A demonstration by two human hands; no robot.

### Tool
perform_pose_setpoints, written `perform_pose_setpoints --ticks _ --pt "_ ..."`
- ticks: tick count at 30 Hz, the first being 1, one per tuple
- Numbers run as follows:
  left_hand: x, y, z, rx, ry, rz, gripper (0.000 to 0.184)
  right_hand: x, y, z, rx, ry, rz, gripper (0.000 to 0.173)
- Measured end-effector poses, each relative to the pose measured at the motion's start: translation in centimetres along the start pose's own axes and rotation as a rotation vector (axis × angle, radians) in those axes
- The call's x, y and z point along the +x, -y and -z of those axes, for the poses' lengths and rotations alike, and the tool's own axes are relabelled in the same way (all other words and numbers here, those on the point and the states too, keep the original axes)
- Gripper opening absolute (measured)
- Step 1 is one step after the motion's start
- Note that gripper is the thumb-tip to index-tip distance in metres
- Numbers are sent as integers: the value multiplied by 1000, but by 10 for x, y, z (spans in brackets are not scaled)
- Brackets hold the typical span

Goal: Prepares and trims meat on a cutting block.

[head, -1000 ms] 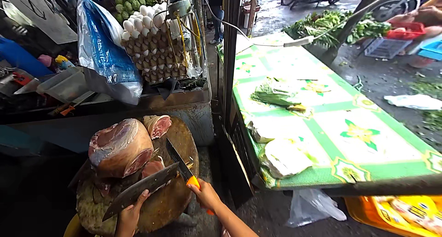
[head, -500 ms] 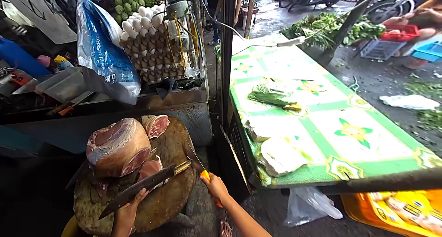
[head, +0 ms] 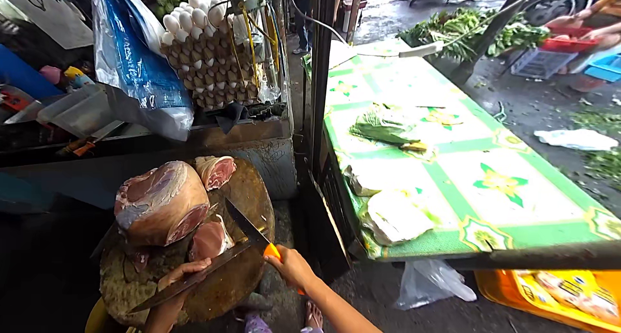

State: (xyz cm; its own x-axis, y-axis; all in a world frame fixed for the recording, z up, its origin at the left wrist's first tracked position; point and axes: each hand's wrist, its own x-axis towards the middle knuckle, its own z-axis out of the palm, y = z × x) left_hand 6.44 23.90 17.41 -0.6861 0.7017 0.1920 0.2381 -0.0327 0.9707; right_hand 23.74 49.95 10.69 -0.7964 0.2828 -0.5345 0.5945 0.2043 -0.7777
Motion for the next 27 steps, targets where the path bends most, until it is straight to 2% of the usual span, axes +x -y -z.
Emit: perform_pose_setpoints --ticks 2,7,9,11,13,15,17,20,23,27 --pt "8 -2 10 42 77 -43 14 10 -6 -8 -10 -4 0 58" --pt "23 -3 20 105 180 -98 14 18 -42 13 -56 -149 -212 56" --pt "32 -9 19 124 237 -116 15 3 -18 12 -38 -153 -130 54" --pt "38 -26 17 114 313 -49 18 -8 6 -4 -25 -141 -9 54" --pt "51 -24 19 126 367 -121 17 4 -6 -24 3 -151 -7 56" --pt "58 -12 24 144 364 -171 16 19 -41 -32 56 -195 -126 57" --pt "57 -6 29 132 330 -153 16 22 -57 -32 71 -204 -198 55" --pt "52 -7 33 144 307 -126 16 2 -29 -38 139 -227 -101 52" --pt "51 -16 28 89 324 -148 17 0 -10 -46 56 -185 40 53" --pt "42 -11 31 67 327 -140 20 22 -56 -44 55 -177 -126 56"
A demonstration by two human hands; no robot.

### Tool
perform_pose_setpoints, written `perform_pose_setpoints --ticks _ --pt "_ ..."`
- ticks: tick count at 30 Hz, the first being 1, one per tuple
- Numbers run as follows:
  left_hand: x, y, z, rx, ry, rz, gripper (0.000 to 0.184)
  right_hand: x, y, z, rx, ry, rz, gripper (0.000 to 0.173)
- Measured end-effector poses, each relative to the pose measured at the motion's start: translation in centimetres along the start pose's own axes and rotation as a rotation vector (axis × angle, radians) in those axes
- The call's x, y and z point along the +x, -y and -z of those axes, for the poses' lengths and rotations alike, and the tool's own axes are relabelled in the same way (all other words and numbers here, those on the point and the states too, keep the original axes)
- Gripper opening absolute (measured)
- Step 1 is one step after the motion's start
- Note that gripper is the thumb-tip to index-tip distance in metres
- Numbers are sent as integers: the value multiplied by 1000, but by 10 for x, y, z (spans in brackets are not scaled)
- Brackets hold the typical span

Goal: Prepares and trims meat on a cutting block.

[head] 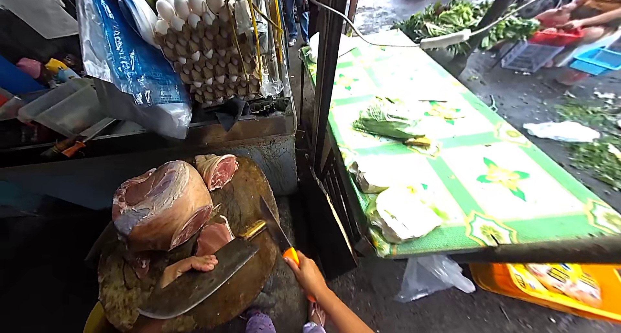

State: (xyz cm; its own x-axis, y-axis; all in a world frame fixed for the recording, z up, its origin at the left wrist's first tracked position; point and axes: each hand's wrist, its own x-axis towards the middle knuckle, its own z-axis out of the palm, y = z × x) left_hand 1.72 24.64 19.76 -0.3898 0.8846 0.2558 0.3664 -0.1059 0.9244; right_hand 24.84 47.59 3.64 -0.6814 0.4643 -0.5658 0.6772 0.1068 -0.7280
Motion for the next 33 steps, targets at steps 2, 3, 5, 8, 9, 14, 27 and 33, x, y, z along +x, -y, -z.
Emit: perform_pose_setpoints --ticks 2,3,5,8,9,14,27,33 --pt "-4 2 3 42 13 18 20 1 -1 13 -10 24 -40 54" --pt "-5 3 4 54 9 31 20 -3 11 19 -12 35 -9 53" --pt "-3 -3 2 77 50 49 20 -16 47 30 -46 63 99 54" --pt "3 -14 -2 112 124 42 21 -14 83 42 -223 133 154 58" --pt "3 -14 -1 118 142 37 22 -6 78 45 -253 134 117 59" --pt "-1 -14 -6 103 92 47 19 5 81 73 -397 138 69 57" --pt "16 25 -22 -324 -165 30 18 2 99 81 -193 163 -20 56" --pt "83 39 -39 -757 -358 -107 26 -6 90 66 -137 204 -84 56"
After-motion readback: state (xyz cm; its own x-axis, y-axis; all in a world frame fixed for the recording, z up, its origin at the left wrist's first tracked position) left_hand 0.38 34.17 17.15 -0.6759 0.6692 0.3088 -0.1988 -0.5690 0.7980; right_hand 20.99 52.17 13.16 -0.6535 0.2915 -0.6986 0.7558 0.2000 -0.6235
